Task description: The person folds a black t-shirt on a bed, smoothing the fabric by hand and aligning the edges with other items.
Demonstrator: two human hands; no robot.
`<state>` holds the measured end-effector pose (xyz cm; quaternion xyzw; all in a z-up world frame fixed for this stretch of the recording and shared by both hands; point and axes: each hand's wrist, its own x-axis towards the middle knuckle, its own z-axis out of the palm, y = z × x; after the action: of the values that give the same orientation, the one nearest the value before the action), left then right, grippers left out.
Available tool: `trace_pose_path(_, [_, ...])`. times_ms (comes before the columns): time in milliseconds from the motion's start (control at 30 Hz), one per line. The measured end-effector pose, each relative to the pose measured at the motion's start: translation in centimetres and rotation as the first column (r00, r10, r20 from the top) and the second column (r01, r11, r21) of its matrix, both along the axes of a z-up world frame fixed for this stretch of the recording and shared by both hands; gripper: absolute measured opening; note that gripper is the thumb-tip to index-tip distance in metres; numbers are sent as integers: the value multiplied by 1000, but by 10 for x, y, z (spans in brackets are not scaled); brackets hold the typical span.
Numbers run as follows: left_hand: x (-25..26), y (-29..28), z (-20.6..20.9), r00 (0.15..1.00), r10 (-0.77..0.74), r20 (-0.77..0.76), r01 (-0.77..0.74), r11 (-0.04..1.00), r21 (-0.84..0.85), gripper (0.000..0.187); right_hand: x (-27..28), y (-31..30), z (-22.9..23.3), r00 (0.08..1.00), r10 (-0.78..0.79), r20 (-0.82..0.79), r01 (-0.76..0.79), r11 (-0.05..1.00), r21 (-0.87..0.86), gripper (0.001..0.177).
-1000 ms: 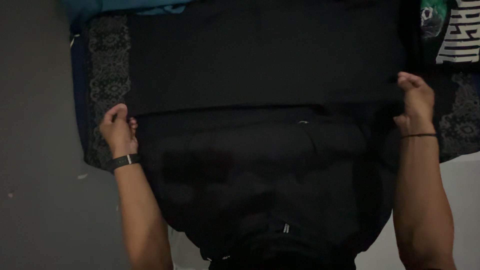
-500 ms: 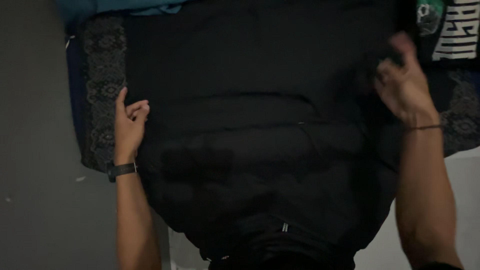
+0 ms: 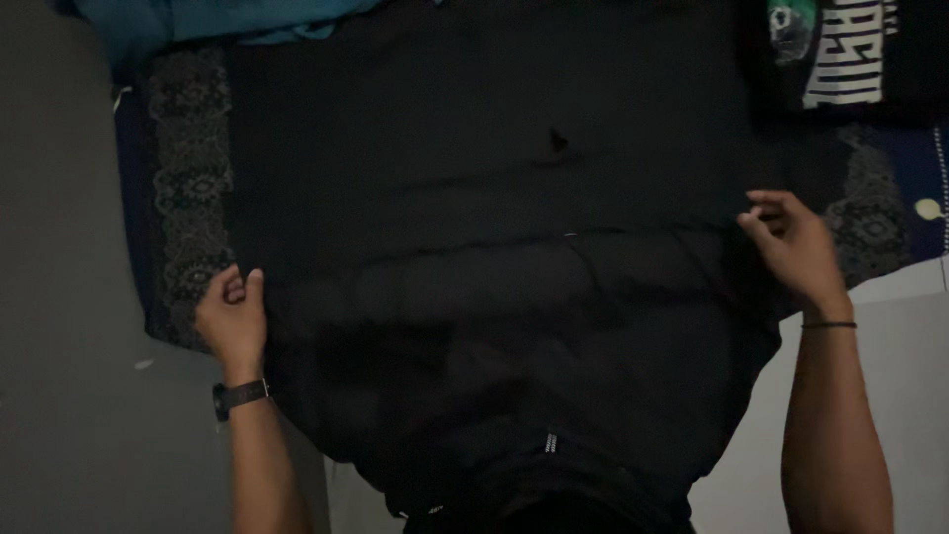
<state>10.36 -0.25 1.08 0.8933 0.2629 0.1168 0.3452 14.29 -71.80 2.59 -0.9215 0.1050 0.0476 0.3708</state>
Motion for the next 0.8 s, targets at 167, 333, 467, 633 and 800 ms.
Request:
trace_pose_path(167, [-9,-10,17,991,-67,112,46,983,177,25,6,17,12,989,-31,-144,-4,971,-240,41])
trace_pose_path(333, [-9,-10,18,974,-217,64,188,934,305,15,6,17,9,990,-64,-129,83,985,149,26])
trace_pose_path(467, [-7,-6,14,968,-233,96,172,890,421,12,3,10,3,993,-34,-112,69,943,325,22])
trace_pose_path(633, [-1,-2,8,982,-157,102,142,980,137,24,11,3,-2,974,-81,-212,154,921,358,32])
trace_pose_path(800, [9,16,-13,986,-159,53,165,978,-126,32,28,2,0,929,-102,-355,206,941,268,38])
